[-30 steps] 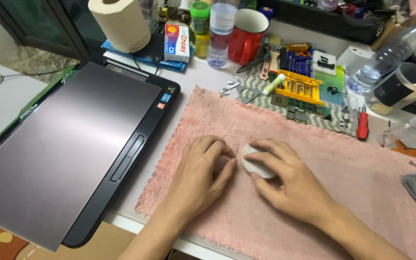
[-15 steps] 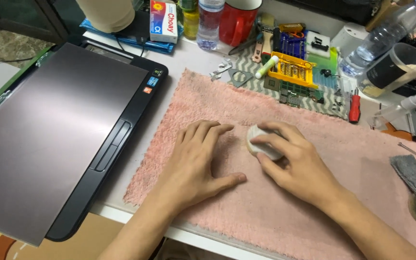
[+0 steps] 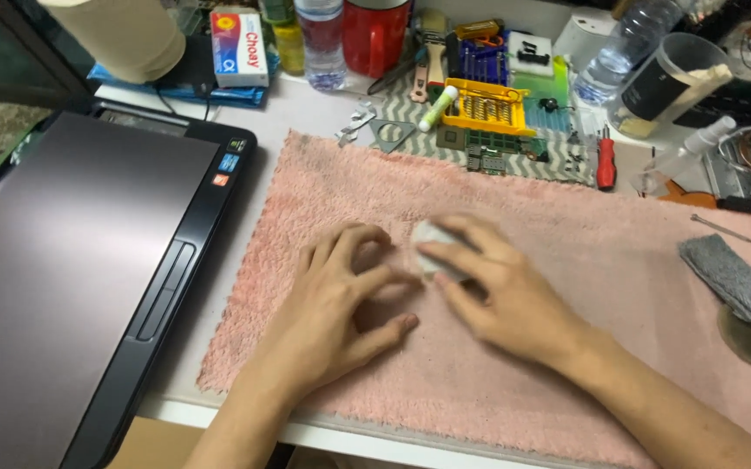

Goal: The person cleans a pink cloth laid on a desk by rubbing it with a dark abrasive pad, then a white pad, and finally brushing it with a red-handled brush. The workspace contains various tools and containers in the background.

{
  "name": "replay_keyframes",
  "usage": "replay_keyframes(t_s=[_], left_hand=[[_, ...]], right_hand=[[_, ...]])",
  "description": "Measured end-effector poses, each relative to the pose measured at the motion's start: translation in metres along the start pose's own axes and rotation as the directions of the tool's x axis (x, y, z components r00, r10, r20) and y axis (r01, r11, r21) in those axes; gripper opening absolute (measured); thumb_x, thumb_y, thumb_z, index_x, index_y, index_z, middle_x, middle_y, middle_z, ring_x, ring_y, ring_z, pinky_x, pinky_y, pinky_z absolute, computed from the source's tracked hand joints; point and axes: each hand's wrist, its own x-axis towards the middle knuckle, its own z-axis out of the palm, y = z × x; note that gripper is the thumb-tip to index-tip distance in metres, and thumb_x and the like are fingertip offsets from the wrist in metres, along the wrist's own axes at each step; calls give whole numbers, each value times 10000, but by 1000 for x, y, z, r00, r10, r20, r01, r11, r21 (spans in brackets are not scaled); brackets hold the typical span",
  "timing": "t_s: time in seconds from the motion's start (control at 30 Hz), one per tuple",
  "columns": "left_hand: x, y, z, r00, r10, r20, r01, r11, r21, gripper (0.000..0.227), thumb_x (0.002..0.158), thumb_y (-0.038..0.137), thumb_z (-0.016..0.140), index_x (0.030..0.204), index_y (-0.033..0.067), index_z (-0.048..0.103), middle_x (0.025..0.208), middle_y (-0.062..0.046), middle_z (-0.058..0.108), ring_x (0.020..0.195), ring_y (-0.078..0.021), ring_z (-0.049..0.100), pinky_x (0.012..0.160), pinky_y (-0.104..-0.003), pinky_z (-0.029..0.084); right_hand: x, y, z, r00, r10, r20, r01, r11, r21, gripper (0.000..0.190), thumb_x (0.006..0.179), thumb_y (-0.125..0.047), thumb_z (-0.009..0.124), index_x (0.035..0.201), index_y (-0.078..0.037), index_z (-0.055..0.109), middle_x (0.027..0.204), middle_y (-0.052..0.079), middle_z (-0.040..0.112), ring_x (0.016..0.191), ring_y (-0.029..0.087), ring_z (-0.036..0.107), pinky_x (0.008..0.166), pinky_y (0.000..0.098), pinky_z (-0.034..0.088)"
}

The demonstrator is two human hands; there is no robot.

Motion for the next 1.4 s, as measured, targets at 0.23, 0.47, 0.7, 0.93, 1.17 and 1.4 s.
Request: replay_keyframes(t_s=[0.23, 0.47, 0.7, 0.93, 1.17, 1.4], left_hand=[[3, 8, -2, 999, 33, 23, -33, 999, -19, 545, 968, 669, 774, 1185, 188, 912, 1519, -211, 623, 1472, -427, 508, 1172, -607, 367], [1, 6, -2, 996, 72, 54, -74, 996, 41, 659, 825, 750, 897, 1157, 184, 839, 1583, -226, 585, 1561, -447, 473, 1192, -652, 368], [1, 5, -4, 995, 50, 89, -56, 996, 64, 580, 830, 734, 901, 1089, 218, 843, 1697, -204, 580, 1678, -458, 407, 1249, -642, 334], [4, 2, -8, 990, 66, 128, -75, 995, 65, 583, 798, 712, 941, 1134, 242, 865, 1749, -134, 595, 1709, -444, 392, 1284, -622, 323], [9, -5, -7, 984, 74, 162, -80, 996, 32, 663, 758, 712, 967, 1150, 197, 821, 1747, -81, 616, 1710, -412, 417, 1302, -611, 325], [8, -4, -5, 983, 66, 170, -77, 995, 64, 905, 806, 725, 919, 1547, 248, 712, 1750, -71, 604, 1705, -393, 402, 1319, -622, 288]], right_hand=[[-25, 10, -24, 992, 68, 109, -66, 998, -14, 383, 1044, -196, 688, 1411, -196, 797, 1668, 119, 607, 1444, 325, 648, 1179, 519, 611], [-30, -3, -21, 998, -51, 22, 51, 999, 18, 406, 1060, -125, 682, 1461, -110, 745, 1595, 217, 607, 1528, 410, 545, 1251, 607, 511], [-27, 16, -17, 997, 82, -15, -83, 995, -61, 427, 1056, -140, 688, 1475, -136, 771, 1635, 202, 579, 1525, 386, 517, 1305, 610, 455], [-52, 22, -30, 997, -13, 73, 13, 1000, 4, 380, 1017, -106, 694, 1384, -142, 787, 1562, 186, 647, 1467, 344, 597, 1250, 573, 538], [-47, 17, -28, 1000, -23, 12, 23, 999, 33, 392, 1065, -99, 675, 1449, -75, 751, 1589, 201, 596, 1543, 374, 523, 1334, 592, 431], [-68, 57, -36, 995, 90, -41, -94, 992, -85, 385, 1006, -139, 717, 1384, -173, 782, 1576, 159, 638, 1492, 353, 577, 1291, 623, 478]])
